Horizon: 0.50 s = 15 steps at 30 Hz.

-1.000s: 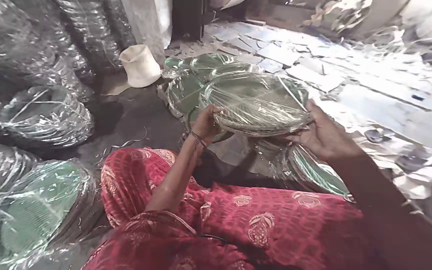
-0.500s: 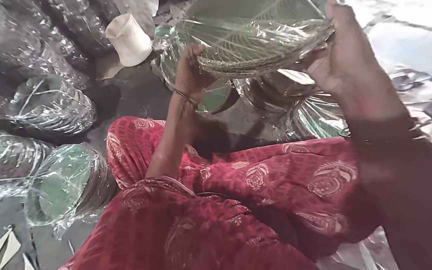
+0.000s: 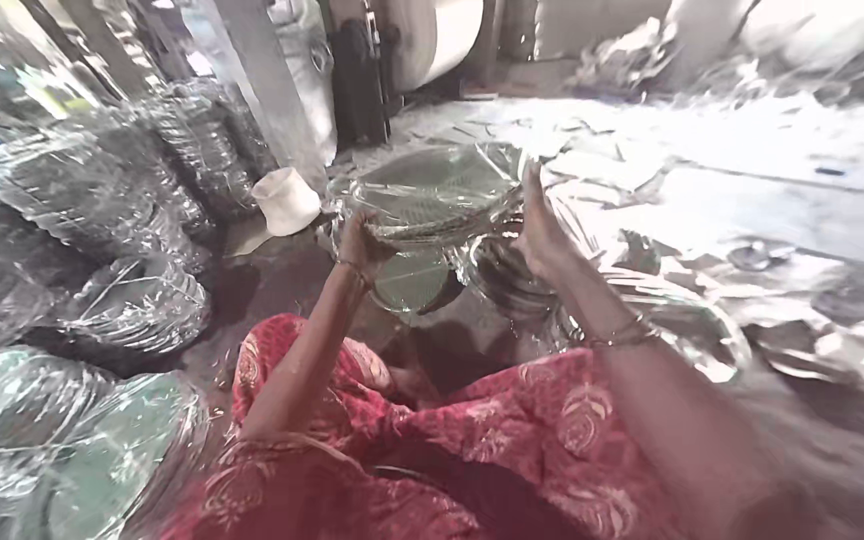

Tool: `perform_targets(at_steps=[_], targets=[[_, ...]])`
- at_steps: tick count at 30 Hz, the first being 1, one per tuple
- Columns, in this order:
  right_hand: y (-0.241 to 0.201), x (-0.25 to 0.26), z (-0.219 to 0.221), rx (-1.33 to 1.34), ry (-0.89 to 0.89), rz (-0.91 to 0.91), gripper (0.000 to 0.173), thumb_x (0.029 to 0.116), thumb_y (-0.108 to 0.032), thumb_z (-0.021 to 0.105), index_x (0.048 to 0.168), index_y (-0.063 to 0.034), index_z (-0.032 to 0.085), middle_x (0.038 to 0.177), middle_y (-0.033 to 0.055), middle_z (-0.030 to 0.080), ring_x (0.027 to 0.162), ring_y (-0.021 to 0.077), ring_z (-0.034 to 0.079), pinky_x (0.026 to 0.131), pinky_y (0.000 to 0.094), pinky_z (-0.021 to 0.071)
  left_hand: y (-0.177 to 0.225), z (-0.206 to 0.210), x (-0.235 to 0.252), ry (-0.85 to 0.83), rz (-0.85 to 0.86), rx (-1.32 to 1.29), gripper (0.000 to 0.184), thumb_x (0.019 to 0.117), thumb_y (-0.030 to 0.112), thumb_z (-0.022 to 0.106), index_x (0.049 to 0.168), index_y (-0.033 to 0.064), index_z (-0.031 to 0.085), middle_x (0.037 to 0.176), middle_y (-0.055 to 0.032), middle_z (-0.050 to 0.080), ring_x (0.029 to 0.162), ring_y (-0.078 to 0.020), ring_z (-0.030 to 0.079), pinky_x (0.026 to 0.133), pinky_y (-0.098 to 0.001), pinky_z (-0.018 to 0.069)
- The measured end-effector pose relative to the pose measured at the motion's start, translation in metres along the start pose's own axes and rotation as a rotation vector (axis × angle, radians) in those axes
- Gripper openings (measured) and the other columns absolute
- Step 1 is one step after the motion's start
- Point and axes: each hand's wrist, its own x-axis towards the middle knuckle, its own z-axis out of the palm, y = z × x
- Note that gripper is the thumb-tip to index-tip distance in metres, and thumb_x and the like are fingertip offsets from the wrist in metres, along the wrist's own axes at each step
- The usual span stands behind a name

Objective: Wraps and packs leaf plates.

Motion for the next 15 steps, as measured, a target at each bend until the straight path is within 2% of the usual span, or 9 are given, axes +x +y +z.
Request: perform_targets(at_steps=[1,3,5,6,7,10,13,15], targets=[[0.000,-0.002,0.002,-0.037,0.000,-0.026,0.088,0.0977,-0.079,0.021,0.165,-0.0222,0.014,0.159,0.0165,0.039,0.126,0.0323,0.058,0.093,0.0526,0.0549,0.000,-0.006,-0.001,-0.015,-0.019,-0.009,0.034,0.1047,0.034,0.038,0.122,0.0087,0.053,0.104,-0.0116,0.067,0.091,-0.0247,0.068,0.079,-0.0438,0.0584],[-0.005,-0.006,0.006,-0.056,-0.031,-0.054,0.083,0.0997,-0.076,0.020,0.164,-0.0236,0.015,0.159,0.0149,0.039,0.125,0.0308,0.060,0.094,0.0515,0.0557,-0.001,-0.021,-0.008,-0.042,-0.052,-0.013,0.038,0.1071,0.039,0.032,0.121,0.0114,0.055,0.101,-0.0085,0.067,0.086,-0.0207,0.067,0.073,-0.0390,0.0580],[-0.010,-0.007,0.011,-0.063,-0.050,-0.074,0.080,0.1018,-0.073,0.021,0.164,-0.0229,0.014,0.153,0.0138,0.045,0.120,0.0279,0.062,0.094,0.0486,0.0557,-0.003,-0.036,-0.016,-0.049,-0.101,-0.048,0.039,0.1062,0.043,0.033,0.118,0.0138,0.057,0.097,-0.0082,0.068,0.078,-0.0193,0.068,0.064,-0.0346,0.0579],[-0.010,-0.007,0.013,-0.057,-0.061,-0.078,0.077,0.1034,-0.070,0.022,0.164,-0.0229,0.014,0.151,0.0133,0.047,0.120,0.0269,0.063,0.094,0.0477,0.0554,-0.006,-0.045,-0.018,-0.068,-0.139,-0.095,0.042,0.1056,0.045,0.033,0.120,0.0134,0.058,0.101,-0.0104,0.069,0.080,-0.0216,0.069,0.064,-0.0351,0.0586],[-0.011,-0.008,0.014,-0.039,-0.073,-0.077,0.074,0.1047,-0.067,0.024,0.163,-0.0230,0.015,0.149,0.0126,0.049,0.120,0.0264,0.063,0.095,0.0474,0.0549,-0.012,-0.054,-0.017,-0.092,-0.181,-0.154,0.045,0.1050,0.045,0.032,0.122,0.0122,0.058,0.104,-0.0128,0.070,0.084,-0.0244,0.071,0.068,-0.0369,0.0604],[-0.012,-0.008,0.018,0.001,-0.121,-0.120,0.063,0.1075,-0.060,0.026,0.157,-0.0213,0.025,0.124,0.0076,0.061,0.103,0.0218,0.069,0.087,0.0432,0.0595,-0.028,-0.067,-0.013,-0.098,-0.281,-0.339,0.048,0.1053,0.043,0.030,0.120,0.0072,0.058,0.103,-0.0171,0.070,0.090,-0.0288,0.072,0.076,-0.0403,0.0621],[-0.009,-0.011,0.019,0.005,-0.179,-0.148,0.059,0.1078,-0.056,0.032,0.157,-0.0249,0.028,0.119,0.0068,0.063,0.098,0.0227,0.071,0.086,0.0429,0.0614,-0.039,-0.080,-0.014,-0.121,-0.315,-0.422,0.045,0.1049,0.040,0.032,0.113,0.0067,0.061,0.100,-0.0166,0.071,0.090,-0.0277,0.073,0.077,-0.0398,0.0624],[-0.008,-0.011,0.020,-0.019,-0.185,-0.151,0.057,0.1086,-0.053,0.034,0.157,-0.0229,0.029,0.122,0.0068,0.061,0.097,0.0227,0.070,0.085,0.0430,0.0616,-0.043,-0.088,-0.012,-0.140,-0.307,-0.421,0.044,0.1052,0.040,0.032,0.112,0.0069,0.061,0.100,-0.0162,0.071,0.090,-0.0273,0.072,0.078,-0.0395,0.0622]])
